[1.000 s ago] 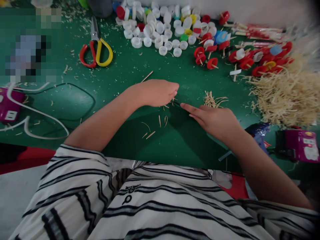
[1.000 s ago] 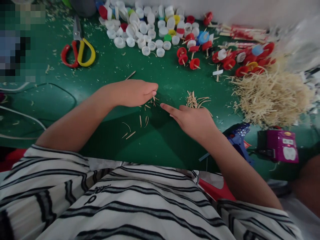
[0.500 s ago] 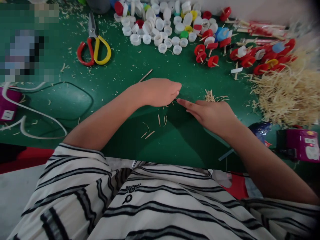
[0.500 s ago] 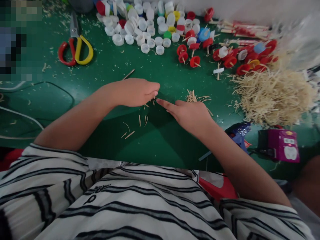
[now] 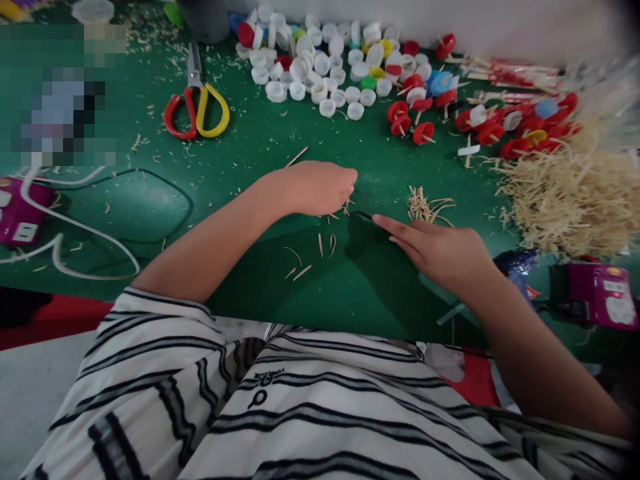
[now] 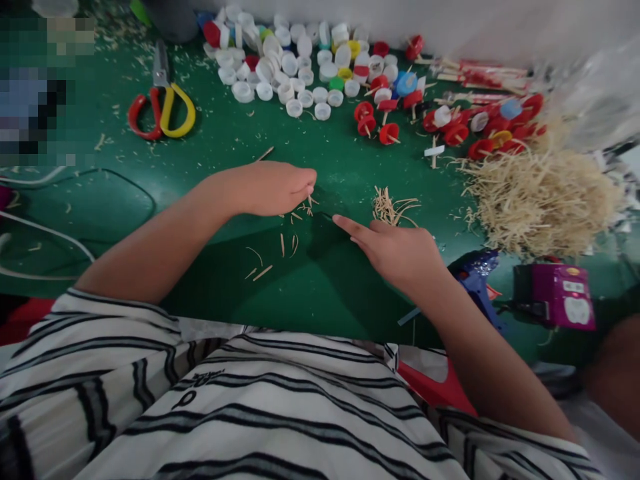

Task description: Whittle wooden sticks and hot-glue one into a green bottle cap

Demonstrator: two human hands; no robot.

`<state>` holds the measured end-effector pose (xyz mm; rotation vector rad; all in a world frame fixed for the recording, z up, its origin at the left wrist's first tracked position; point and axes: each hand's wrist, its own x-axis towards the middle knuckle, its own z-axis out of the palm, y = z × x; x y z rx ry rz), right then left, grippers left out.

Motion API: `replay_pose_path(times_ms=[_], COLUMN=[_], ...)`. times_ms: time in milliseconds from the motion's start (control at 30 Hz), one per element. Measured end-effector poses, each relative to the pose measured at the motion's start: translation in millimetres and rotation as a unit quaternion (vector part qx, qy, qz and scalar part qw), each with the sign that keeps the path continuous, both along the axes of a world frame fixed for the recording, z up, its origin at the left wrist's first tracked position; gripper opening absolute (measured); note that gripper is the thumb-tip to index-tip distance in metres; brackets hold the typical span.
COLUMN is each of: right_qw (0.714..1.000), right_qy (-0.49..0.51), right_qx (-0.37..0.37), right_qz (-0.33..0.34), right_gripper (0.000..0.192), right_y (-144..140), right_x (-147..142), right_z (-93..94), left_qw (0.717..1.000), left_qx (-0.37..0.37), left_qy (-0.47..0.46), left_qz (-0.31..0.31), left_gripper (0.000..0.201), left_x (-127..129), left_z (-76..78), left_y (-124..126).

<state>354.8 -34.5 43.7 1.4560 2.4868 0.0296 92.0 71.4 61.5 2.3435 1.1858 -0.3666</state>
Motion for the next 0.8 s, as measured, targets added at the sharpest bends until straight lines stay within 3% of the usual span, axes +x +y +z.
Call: replay_pose_path(times_ms=[233, 533, 800], right_qw=[0.999, 1.000, 0.999], right_qy=[-0.015, -0.002, -0.018], right_qx=[0.028, -0.025, 0.038], right_qz=[0.031, 0.000, 0.020], right_gripper=[0.056, 0.056, 0.055], right_y=[17.7, 15.2, 17.1], right_x=[-11.4, -20.5, -9.0], right_z=[-2.2, 1.5, -5.2], left_qw=[1.000, 0.999, 0.999], left_qx=[0.022, 0.045, 0.035], left_qy=[0.007, 0.006, -0.002], left_qz=[-0.006, -0.012, -0.013], left_gripper=[0.050, 0.046, 0.045], left_x=[3.4, 4.2, 6.6], left_z=[1.0, 1.2, -1.6], left_y=[-4.0, -5.3, -2.5])
